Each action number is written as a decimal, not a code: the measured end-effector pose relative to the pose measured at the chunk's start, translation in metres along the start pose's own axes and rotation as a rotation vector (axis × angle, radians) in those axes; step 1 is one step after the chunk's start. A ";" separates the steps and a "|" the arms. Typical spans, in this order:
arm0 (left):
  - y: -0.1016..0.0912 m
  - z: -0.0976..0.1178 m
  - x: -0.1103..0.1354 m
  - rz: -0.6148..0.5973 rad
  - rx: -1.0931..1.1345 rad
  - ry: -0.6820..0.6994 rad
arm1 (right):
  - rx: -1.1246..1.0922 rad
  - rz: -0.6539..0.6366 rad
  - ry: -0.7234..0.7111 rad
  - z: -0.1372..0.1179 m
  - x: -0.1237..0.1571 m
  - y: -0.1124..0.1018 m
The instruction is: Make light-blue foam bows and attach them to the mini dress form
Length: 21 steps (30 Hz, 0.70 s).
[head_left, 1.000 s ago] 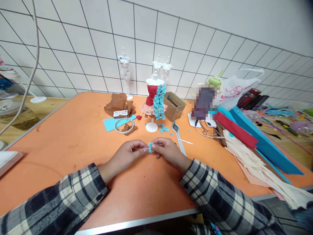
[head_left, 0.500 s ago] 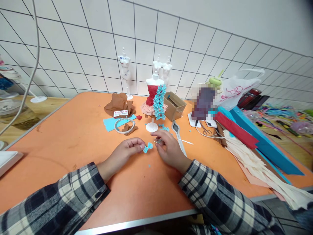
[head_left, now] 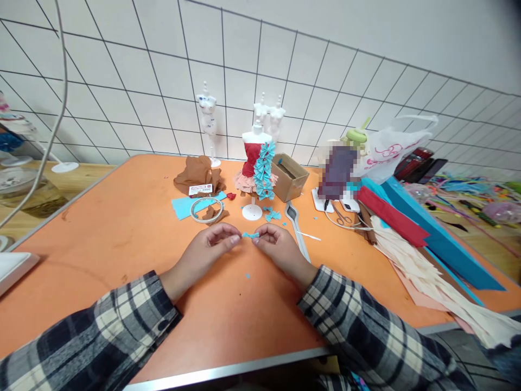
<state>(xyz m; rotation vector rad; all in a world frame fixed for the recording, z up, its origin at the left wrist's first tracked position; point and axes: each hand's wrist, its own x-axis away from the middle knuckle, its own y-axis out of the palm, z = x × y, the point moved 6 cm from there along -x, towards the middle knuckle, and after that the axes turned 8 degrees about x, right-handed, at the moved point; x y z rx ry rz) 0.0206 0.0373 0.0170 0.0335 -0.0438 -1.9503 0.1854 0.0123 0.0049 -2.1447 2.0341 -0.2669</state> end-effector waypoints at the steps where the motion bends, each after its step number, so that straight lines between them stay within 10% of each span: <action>1: 0.000 0.001 0.000 0.017 -0.072 0.018 | -0.036 -0.011 0.019 0.001 0.000 0.001; 21: 0.015 0.005 0.002 -0.125 -0.335 0.147 | 0.093 0.024 -0.142 -0.012 0.004 0.007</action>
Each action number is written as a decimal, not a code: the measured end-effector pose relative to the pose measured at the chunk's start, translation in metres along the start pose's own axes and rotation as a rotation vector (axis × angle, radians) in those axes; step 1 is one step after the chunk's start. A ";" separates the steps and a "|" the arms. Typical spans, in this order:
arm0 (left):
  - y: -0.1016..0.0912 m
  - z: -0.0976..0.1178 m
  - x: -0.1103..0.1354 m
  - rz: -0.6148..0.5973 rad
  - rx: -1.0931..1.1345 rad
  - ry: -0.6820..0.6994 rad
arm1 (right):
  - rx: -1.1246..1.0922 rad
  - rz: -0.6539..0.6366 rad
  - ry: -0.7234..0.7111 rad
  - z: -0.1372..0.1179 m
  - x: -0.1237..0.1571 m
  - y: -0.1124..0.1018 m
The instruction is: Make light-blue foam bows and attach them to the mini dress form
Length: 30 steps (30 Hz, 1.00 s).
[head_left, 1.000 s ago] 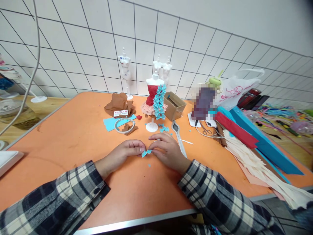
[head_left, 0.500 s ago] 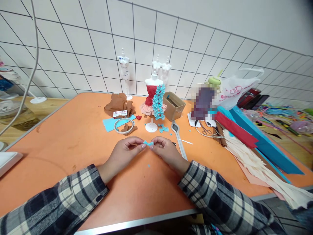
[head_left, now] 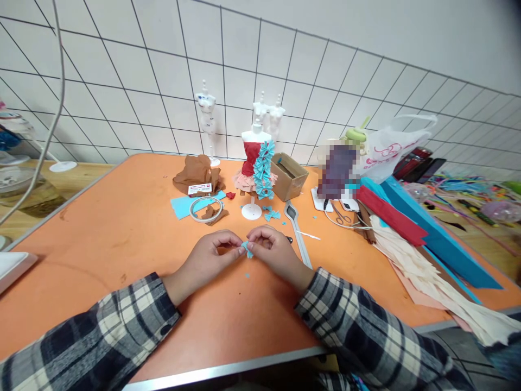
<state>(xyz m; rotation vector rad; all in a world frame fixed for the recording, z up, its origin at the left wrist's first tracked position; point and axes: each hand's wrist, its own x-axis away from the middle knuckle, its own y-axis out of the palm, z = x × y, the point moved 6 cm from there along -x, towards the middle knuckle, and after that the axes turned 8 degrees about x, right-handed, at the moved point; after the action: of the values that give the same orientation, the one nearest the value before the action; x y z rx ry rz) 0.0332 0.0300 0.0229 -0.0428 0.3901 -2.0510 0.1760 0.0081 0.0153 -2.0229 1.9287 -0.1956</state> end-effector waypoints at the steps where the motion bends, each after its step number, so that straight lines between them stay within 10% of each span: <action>1: 0.000 0.000 0.000 0.002 0.021 -0.006 | -0.047 -0.017 0.037 0.001 0.000 0.001; 20: -0.006 -0.005 0.000 0.140 0.104 -0.046 | -0.458 -0.071 0.356 0.018 0.005 0.013; 30: -0.029 -0.033 -0.041 0.338 0.001 0.017 | -0.122 0.150 -0.171 -0.045 -0.017 -0.038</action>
<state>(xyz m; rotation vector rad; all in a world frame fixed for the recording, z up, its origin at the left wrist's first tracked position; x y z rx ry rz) 0.0220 0.0864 0.0054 0.0392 0.3790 -1.7189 0.1959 0.0189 0.0725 -1.8882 2.0147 0.1301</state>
